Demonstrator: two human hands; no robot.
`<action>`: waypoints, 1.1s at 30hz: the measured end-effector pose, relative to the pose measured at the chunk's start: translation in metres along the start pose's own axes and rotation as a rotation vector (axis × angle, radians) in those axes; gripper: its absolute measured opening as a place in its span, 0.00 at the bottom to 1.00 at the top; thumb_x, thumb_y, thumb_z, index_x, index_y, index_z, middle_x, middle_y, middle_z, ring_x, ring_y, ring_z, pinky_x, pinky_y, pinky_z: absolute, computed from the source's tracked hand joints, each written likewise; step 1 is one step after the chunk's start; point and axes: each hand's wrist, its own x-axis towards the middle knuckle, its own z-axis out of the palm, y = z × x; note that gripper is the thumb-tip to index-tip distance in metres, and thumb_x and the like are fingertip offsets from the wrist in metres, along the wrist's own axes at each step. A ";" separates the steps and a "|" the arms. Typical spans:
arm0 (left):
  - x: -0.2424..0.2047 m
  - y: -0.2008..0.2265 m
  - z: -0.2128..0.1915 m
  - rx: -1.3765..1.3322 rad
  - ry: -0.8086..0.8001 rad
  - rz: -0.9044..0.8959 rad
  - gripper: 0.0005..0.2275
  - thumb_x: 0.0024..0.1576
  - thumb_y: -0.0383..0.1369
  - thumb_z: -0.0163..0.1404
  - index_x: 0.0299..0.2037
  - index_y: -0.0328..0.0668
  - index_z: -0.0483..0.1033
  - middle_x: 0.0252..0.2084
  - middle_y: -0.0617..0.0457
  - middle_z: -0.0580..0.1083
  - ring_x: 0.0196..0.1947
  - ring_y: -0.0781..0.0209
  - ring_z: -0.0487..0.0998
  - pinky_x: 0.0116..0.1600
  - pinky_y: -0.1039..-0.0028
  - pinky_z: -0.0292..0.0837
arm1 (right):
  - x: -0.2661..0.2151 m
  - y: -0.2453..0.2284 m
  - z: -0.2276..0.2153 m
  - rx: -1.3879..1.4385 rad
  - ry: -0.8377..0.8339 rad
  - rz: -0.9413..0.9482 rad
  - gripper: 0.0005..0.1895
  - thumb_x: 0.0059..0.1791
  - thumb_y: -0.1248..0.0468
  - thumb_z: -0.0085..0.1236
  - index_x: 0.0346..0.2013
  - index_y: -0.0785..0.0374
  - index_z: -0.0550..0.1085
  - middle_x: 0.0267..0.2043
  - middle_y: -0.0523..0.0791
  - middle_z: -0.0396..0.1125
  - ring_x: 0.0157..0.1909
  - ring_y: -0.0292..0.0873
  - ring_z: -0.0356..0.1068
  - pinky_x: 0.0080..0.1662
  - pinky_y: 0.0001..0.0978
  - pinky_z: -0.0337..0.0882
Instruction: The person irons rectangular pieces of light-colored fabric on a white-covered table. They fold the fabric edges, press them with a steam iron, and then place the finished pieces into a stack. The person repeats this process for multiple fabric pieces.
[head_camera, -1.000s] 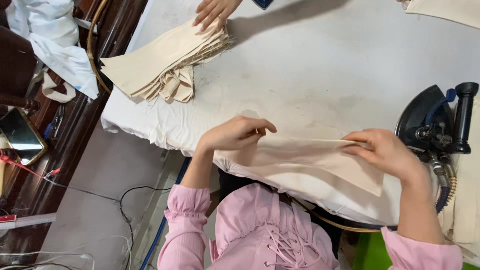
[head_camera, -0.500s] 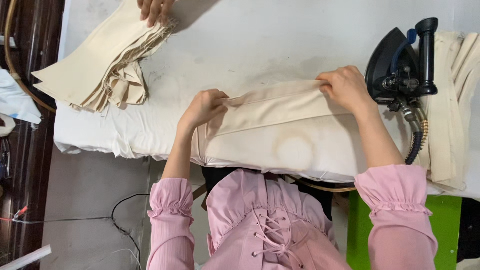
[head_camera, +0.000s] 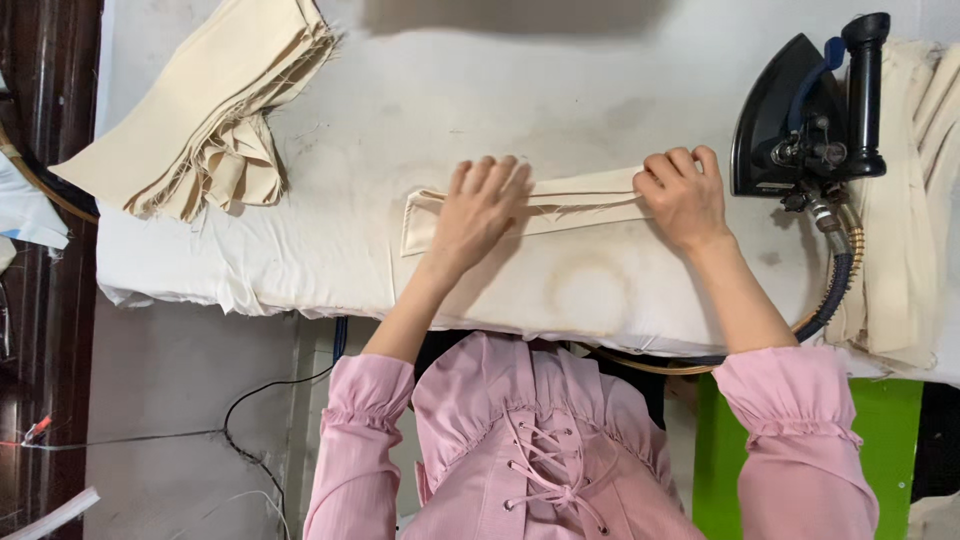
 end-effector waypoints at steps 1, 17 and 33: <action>0.004 0.005 0.013 0.000 0.003 0.001 0.35 0.42 0.37 0.67 0.62 0.45 0.66 0.59 0.47 0.64 0.59 0.48 0.64 0.64 0.53 0.57 | 0.000 -0.002 -0.001 -0.003 0.001 -0.001 0.12 0.49 0.60 0.63 0.25 0.52 0.69 0.33 0.36 0.62 0.42 0.38 0.62 0.51 0.34 0.61; -0.004 0.050 0.047 0.143 0.258 0.040 0.12 0.50 0.26 0.47 0.43 0.30 0.76 0.40 0.44 0.65 0.45 0.47 0.68 0.44 0.67 0.67 | -0.013 -0.033 -0.056 -0.044 -0.245 0.095 0.14 0.53 0.68 0.49 0.53 0.57 0.75 0.50 0.48 0.64 0.57 0.47 0.62 0.55 0.42 0.55; -0.003 0.065 0.024 0.210 0.139 -0.133 0.14 0.53 0.26 0.45 0.48 0.32 0.76 0.45 0.45 0.68 0.47 0.49 0.70 0.54 0.65 0.68 | -0.023 -0.040 -0.048 0.107 -0.354 0.204 0.23 0.54 0.72 0.42 0.65 0.63 0.66 0.60 0.56 0.58 0.62 0.56 0.59 0.57 0.52 0.52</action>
